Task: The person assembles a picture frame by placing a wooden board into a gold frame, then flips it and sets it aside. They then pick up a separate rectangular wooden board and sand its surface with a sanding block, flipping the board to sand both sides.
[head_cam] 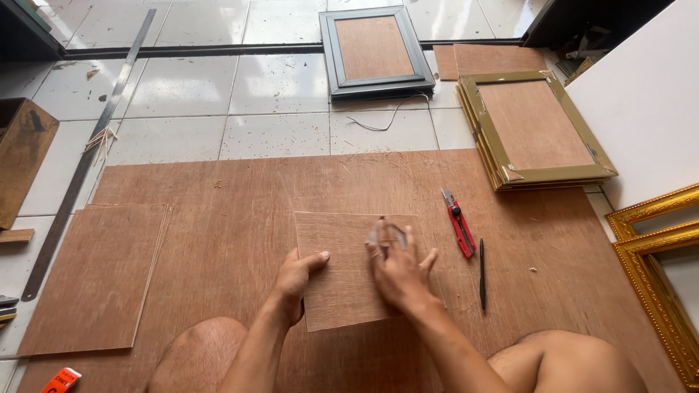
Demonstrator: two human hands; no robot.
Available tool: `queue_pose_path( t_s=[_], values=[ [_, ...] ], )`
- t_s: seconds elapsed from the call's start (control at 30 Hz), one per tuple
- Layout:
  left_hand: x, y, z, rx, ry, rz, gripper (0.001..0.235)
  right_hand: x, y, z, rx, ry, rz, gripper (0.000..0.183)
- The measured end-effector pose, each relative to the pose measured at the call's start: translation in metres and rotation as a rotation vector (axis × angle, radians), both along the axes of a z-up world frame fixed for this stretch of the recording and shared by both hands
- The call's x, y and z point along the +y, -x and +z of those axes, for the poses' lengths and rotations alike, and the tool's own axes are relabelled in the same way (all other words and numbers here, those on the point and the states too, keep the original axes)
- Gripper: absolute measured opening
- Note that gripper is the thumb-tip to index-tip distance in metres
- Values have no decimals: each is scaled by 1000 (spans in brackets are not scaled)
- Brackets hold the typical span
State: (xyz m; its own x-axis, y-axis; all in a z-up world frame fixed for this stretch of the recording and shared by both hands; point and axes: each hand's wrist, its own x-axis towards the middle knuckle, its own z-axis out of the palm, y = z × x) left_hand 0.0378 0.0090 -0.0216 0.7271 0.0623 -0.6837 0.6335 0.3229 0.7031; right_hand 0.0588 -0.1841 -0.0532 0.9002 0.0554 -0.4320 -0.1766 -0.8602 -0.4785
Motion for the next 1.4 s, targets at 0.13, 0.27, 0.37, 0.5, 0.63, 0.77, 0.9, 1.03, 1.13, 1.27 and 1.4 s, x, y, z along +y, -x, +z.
queue_pose_path(
  t_s=[0.13, 0.27, 0.37, 0.5, 0.63, 0.77, 0.9, 1.03, 1.13, 1.27, 1.4],
  values=[
    [-8, 0, 25, -3, -27, -39, 38, -43, -30, -36, 106, 114, -155, 81],
    [-7, 8, 10, -57, -20, -32, 41, -1, 4, 0, 67, 28, -28, 95],
    [-6, 8, 0, -105, -3, -37, 35, 14, 7, -2, -47, -19, 154, 91],
    [-5, 11, 16, -105, 2, -80, 37, -24, -23, -12, 35, -61, -120, 100],
    [-10, 13, 21, -78, -10, -67, 40, -44, -32, -43, 50, 59, -143, 88],
    [-8, 15, 8, -122, -15, -61, 38, 5, -2, -12, -87, -76, 89, 88],
    [-5, 15, 8, -115, -75, -120, 39, -1, -15, 7, -104, -57, 87, 101],
    [-7, 19, 17, -93, -121, -158, 57, -53, -46, -53, -1, 35, -143, 93],
    [-3, 18, 14, -224, -113, -191, 66, -34, -40, -39, -76, -88, -223, 93],
    [-1, 25, 1, -284, -115, -235, 56, -25, -29, -28, -401, -86, 22, 84],
    [-3, 26, 3, -368, -59, -260, 53, -71, -50, -31, -196, -13, -269, 95]
  ],
)
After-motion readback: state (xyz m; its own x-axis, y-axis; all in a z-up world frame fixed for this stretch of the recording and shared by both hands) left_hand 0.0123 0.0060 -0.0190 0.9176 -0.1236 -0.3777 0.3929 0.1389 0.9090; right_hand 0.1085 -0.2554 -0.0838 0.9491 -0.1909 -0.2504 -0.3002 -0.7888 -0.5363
